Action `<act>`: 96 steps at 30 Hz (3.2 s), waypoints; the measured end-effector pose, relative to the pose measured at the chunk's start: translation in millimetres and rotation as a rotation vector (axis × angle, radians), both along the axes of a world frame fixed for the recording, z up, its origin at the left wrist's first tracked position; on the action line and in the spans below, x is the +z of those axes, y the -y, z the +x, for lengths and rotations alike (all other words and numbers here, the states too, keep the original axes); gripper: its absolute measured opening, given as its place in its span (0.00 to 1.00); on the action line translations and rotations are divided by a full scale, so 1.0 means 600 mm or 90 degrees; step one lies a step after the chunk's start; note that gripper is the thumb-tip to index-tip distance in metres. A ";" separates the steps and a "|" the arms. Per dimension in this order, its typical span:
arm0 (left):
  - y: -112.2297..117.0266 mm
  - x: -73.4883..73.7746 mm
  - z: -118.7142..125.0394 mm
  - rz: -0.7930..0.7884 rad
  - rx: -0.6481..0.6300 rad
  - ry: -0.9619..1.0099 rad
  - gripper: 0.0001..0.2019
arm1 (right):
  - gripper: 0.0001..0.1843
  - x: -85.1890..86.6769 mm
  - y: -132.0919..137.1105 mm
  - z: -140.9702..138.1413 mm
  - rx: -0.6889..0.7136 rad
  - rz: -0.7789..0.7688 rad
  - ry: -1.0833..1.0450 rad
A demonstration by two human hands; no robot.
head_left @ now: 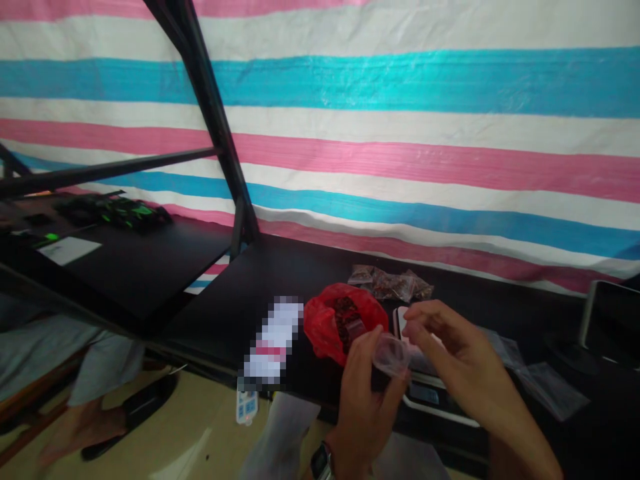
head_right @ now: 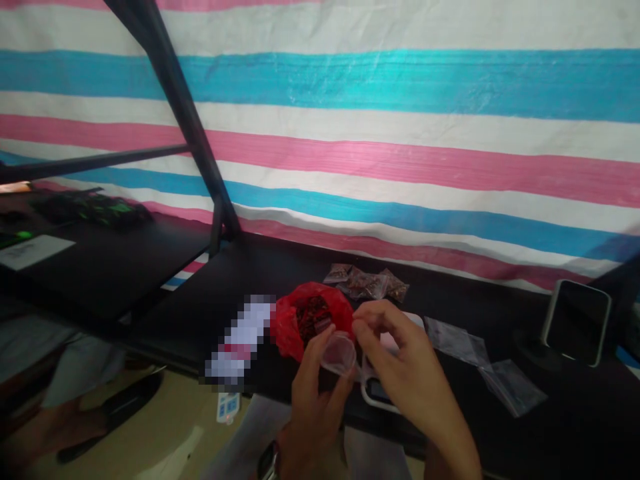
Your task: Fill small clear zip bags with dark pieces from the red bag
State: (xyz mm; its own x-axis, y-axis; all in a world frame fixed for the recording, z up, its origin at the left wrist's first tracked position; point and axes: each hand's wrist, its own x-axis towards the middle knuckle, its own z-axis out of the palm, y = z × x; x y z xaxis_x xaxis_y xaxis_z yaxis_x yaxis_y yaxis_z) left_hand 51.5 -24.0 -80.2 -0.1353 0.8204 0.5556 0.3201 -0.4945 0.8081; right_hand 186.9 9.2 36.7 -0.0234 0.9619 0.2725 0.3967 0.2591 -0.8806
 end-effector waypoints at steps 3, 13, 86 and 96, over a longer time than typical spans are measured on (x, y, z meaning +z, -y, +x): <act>0.019 -0.012 -0.008 0.046 0.105 0.041 0.21 | 0.16 -0.029 -0.033 -0.028 -0.040 -0.031 -0.028; 0.042 -0.066 -0.073 -0.075 0.153 0.032 0.21 | 0.09 -0.108 -0.071 -0.085 -0.018 -0.127 0.365; 0.015 -0.051 -0.062 -0.141 0.043 -0.125 0.17 | 0.19 -0.109 -0.070 -0.050 0.038 -0.022 0.366; 0.004 -0.018 -0.066 -0.366 0.106 0.030 0.28 | 0.17 -0.107 -0.075 -0.041 -0.182 0.007 0.400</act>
